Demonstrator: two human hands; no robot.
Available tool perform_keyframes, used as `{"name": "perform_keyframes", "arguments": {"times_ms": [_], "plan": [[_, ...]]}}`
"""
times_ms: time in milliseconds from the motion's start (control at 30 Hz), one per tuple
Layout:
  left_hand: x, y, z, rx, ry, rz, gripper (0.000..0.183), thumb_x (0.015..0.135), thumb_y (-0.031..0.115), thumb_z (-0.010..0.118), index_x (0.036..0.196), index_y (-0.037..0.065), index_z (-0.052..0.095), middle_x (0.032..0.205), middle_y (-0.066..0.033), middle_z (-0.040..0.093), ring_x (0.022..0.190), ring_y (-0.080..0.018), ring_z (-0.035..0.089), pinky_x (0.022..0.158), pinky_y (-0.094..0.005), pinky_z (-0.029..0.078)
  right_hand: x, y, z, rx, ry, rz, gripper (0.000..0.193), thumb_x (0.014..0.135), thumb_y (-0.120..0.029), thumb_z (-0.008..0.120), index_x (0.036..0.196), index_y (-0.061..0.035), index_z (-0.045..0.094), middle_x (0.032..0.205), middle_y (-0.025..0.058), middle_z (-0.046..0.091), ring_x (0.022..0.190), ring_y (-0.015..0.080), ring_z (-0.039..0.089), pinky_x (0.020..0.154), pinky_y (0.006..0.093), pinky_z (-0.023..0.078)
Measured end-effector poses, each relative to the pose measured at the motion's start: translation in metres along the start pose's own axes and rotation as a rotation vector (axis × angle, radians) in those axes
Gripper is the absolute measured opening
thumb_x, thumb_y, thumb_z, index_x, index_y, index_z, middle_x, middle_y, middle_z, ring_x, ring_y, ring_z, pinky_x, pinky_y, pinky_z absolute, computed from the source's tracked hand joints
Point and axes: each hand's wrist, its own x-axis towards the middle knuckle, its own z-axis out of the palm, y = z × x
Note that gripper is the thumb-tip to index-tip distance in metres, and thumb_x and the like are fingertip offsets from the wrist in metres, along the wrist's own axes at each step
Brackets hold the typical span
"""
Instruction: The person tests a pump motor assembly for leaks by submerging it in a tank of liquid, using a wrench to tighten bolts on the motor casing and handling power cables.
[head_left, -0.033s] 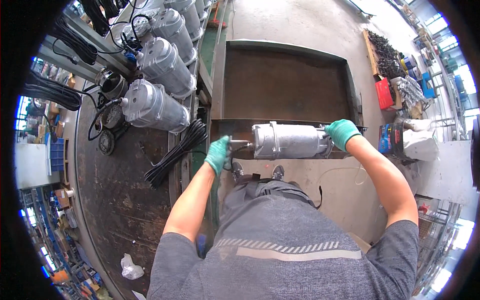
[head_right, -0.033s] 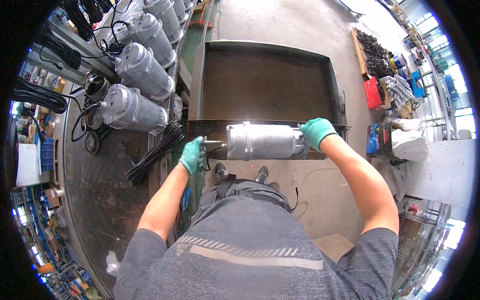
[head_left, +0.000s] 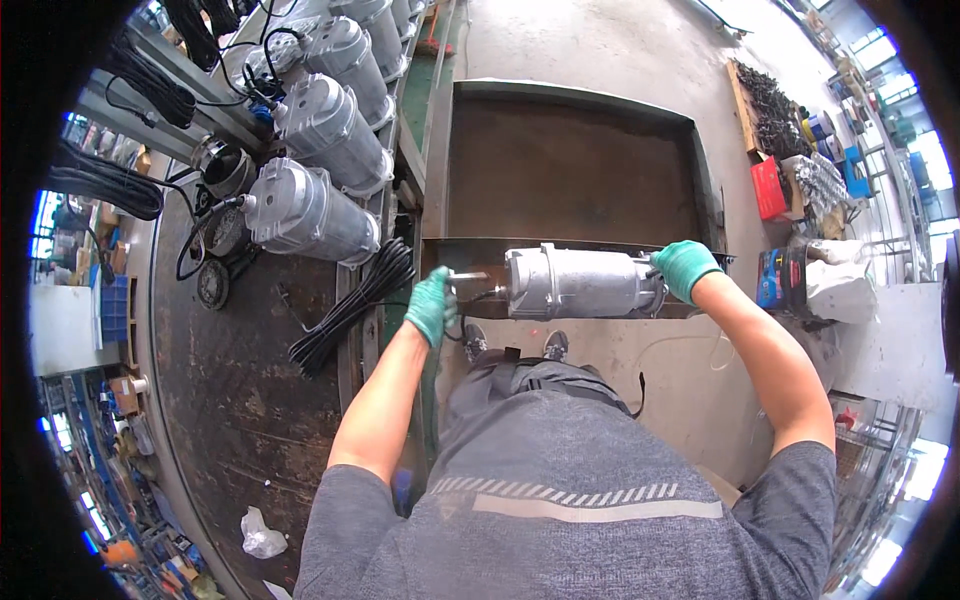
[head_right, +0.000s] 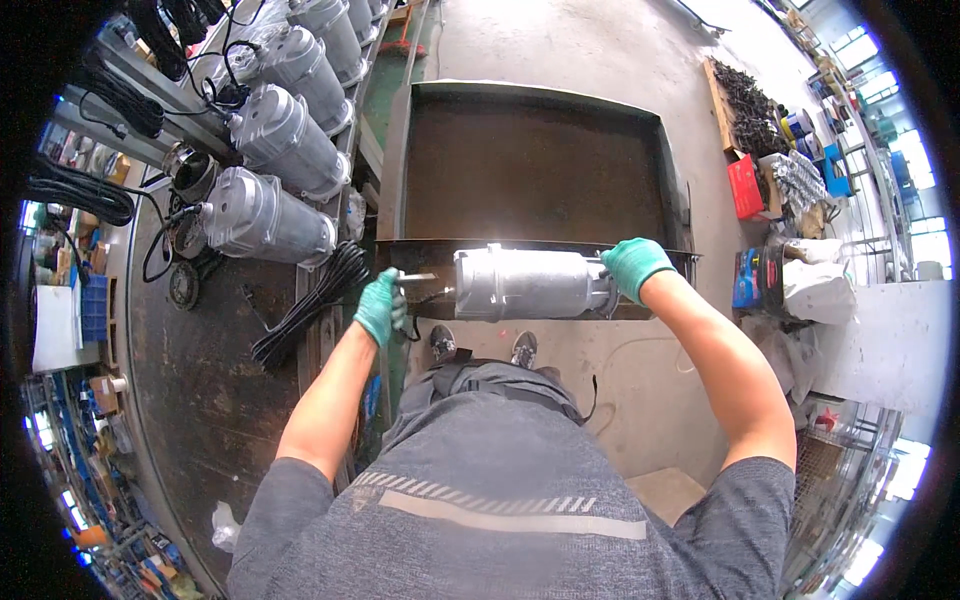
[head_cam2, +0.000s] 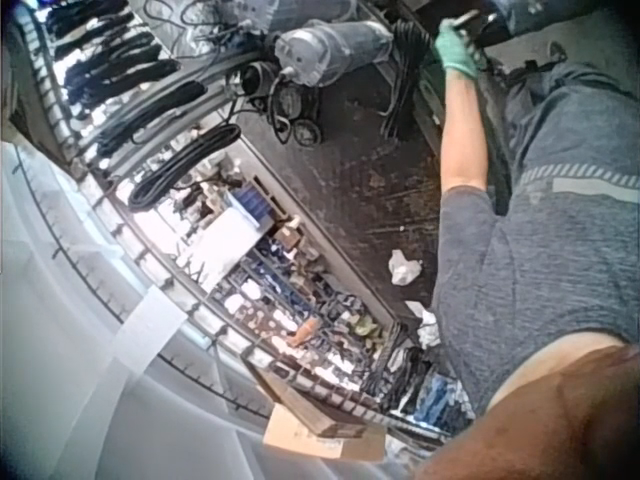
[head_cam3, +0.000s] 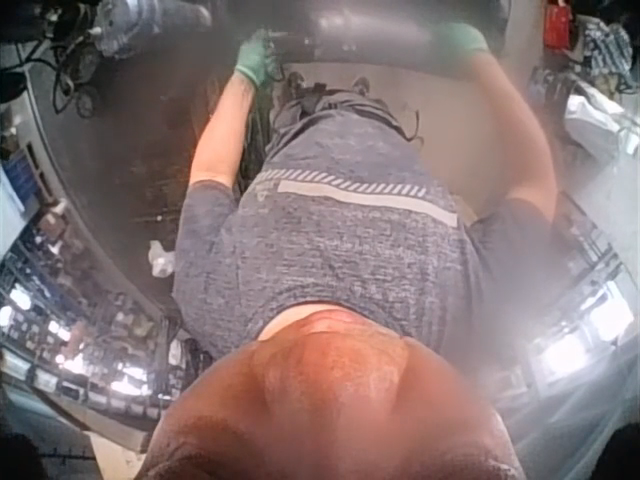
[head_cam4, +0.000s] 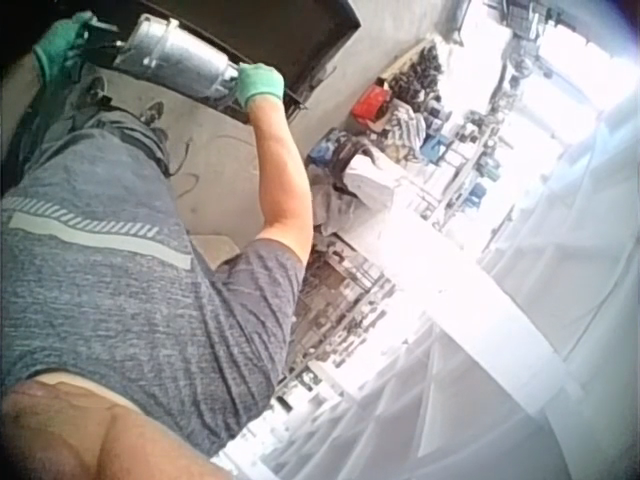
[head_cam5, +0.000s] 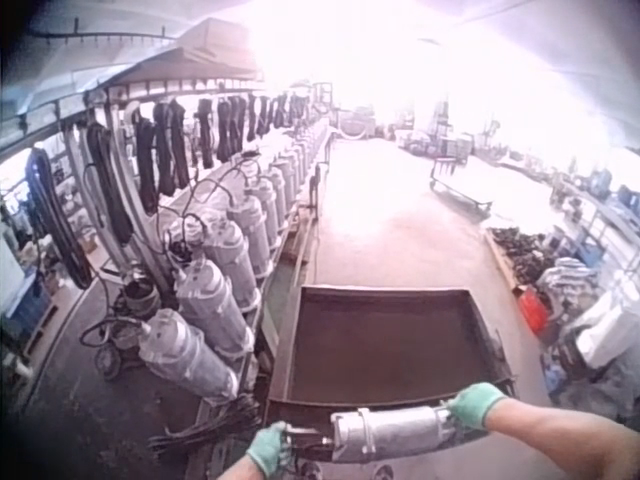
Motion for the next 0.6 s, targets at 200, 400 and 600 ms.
{"name": "perform_keyframes", "arguments": {"times_ms": [200, 400, 600], "plan": [[0.029, 0.022, -0.021, 0.013, 0.101, 0.076, 0.042, 0.101, 0.058, 0.06, 0.082, 0.021, 0.054, 0.065, 0.0026, 0.055, 0.046, -0.0122, 0.043, 0.042, -0.0295, 0.033, 0.0, -0.004, -0.002, 0.011, -0.018, 0.045, 0.021, 0.096, -0.013, 0.063, 0.112, -0.0144, 0.076, 0.105, 0.0108, 0.078, 0.1, 0.0305, 0.075, 0.084, 0.0426, 0.061], [0.02, 0.008, -0.009, 0.218, 0.197, 0.158, 0.036, 0.106, 0.047, 0.056, 0.099, 0.011, 0.058, 0.084, -0.0061, 0.068, 0.051, -0.0151, 0.052, 0.044, -0.0357, 0.047, -0.001, 0.001, 0.0, 0.121, 0.018, 0.058, 0.021, 0.087, -0.016, 0.072, 0.108, -0.0124, 0.074, 0.106, 0.0136, 0.077, 0.1, 0.0336, 0.075, 0.085, 0.0433, 0.06], [-0.051, -0.018, 0.071, 0.733, -0.054, 0.643, 0.066, 0.092, 0.031, 0.081, 0.148, 0.012, 0.051, 0.114, -0.016, 0.072, 0.101, -0.0245, 0.07, 0.09, -0.0381, 0.057, -0.023, 0.005, -0.034, 0.441, -0.177, 0.335, 0.061, 0.092, -0.061, 0.062, 0.116, -0.0065, 0.072, 0.114, 0.0192, 0.075, 0.107, 0.0378, 0.072, 0.093, 0.0463, 0.057]]}}
